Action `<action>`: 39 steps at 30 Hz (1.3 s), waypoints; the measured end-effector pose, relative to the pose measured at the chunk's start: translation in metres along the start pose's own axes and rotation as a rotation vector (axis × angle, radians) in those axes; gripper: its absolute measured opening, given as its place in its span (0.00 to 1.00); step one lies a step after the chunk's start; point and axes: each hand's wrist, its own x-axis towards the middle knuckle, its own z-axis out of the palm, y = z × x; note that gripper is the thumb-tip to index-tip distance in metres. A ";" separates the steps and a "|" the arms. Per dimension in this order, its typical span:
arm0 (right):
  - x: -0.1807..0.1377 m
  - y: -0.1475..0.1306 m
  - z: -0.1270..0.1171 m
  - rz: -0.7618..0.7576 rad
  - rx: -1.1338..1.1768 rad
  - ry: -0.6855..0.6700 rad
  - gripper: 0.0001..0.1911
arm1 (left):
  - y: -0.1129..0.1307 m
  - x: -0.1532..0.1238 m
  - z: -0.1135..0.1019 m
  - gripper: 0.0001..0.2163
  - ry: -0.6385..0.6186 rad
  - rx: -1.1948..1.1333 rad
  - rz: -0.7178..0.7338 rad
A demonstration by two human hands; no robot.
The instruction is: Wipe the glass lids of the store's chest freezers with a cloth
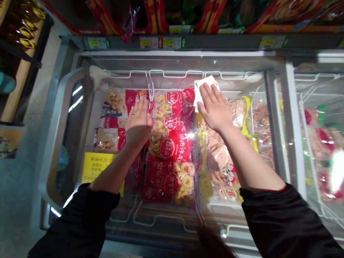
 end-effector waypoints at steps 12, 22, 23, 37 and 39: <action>-0.032 -0.041 0.010 0.038 -0.002 0.007 0.36 | 0.013 -0.007 -0.010 0.36 -0.055 -0.022 0.148; -0.028 0.007 0.004 0.142 0.035 0.078 0.38 | 0.068 -0.001 -0.010 0.37 -0.077 0.003 0.079; -0.042 0.005 0.005 0.160 0.041 0.091 0.38 | 0.082 -0.001 -0.006 0.37 -0.087 0.006 0.095; -0.037 0.008 -0.002 -0.076 0.004 0.005 0.36 | 0.138 -0.005 0.040 0.35 -0.156 -0.057 0.187; -0.026 0.025 -0.008 -0.030 -0.003 0.004 0.37 | 0.136 -0.005 0.040 0.34 -0.138 -0.060 0.200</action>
